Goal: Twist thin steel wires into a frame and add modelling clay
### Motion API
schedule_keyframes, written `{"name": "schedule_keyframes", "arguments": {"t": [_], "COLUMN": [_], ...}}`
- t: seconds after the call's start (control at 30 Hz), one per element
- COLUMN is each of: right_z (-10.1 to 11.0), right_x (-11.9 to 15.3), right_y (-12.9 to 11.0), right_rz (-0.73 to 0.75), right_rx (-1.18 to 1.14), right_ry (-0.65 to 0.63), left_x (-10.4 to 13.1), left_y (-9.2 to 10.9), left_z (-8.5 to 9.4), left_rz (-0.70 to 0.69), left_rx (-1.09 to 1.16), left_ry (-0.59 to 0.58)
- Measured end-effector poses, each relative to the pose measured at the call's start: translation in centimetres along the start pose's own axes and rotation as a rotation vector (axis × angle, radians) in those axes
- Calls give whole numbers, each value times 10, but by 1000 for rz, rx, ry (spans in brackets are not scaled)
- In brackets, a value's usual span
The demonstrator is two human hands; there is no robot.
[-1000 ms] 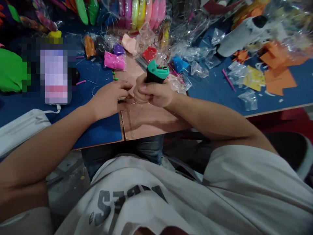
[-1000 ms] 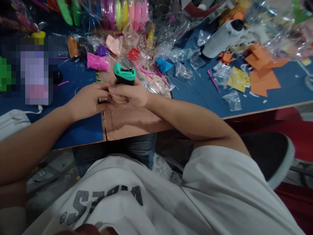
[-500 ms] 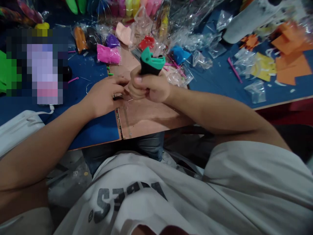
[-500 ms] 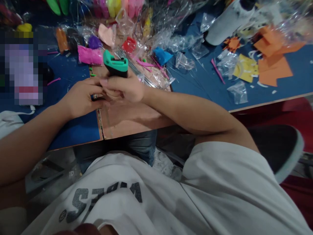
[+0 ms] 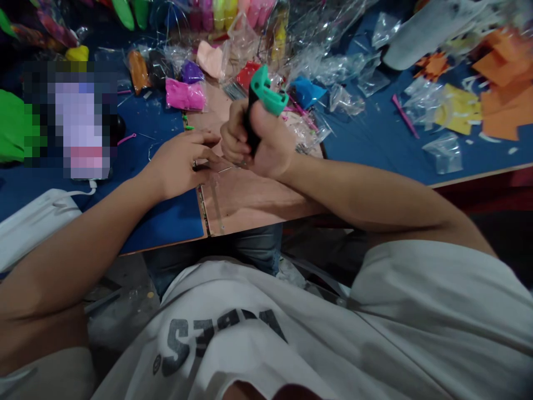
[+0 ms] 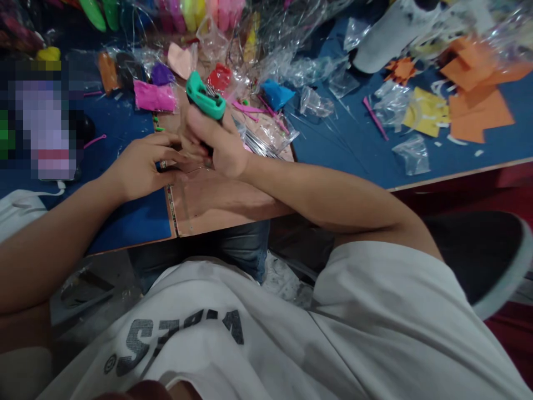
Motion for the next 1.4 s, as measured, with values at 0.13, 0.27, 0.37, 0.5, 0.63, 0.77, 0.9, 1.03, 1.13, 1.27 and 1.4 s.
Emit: {"name": "schedule_keyframes", "arguments": {"t": [0.13,0.27,0.37,0.5,0.63,0.77,0.9,1.03,1.13,1.27,1.4], "right_z": [-8,-11,-9,-1,-1,-8,-16,-13,-8,-7,-10], "right_x": [-5,-5,-3,-9,-9,-1,2,4,4,-4,-3], "right_y": [-10,-25,-25,-25,-22,-12,-18,-23,-19,-22,-22], "right_rz": [-73,171,160,114,141,116,133,148,20,73,105], "right_rx": [-46,17,4,-44,-30,86,104,121,192,137,124], "right_ry": [21,-67,-165,-199,-100,76,98,104,47,-34,22], "left_x": [-1,0,0,0,0,-1,-2,-2,-2,-2,-3], "left_y": [0,-1,-3,-5,-4,-6,-8,-10,-11,-14,-13], "left_z": [0,1,-2,-4,-4,-2,-3,-4,-5,-7,-7], "left_rz": [26,35,33,59,60,50,29,29,30,26,7], "left_rx": [-51,-14,-30,-27,-18,-13,-22,-37,-32,-47,-38], "left_ry": [-19,-15,-17,-2,1,2,-2,44,36,59,83]}}
Point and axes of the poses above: each hand's wrist, its own x-axis away from the middle knuckle, its own z-axis out of the back of the hand, y = z × x, the point moved 4 cm from there along -x, towards the middle knuckle, and after that the axes turned 15 degrees about z, right-handed, at the moved point
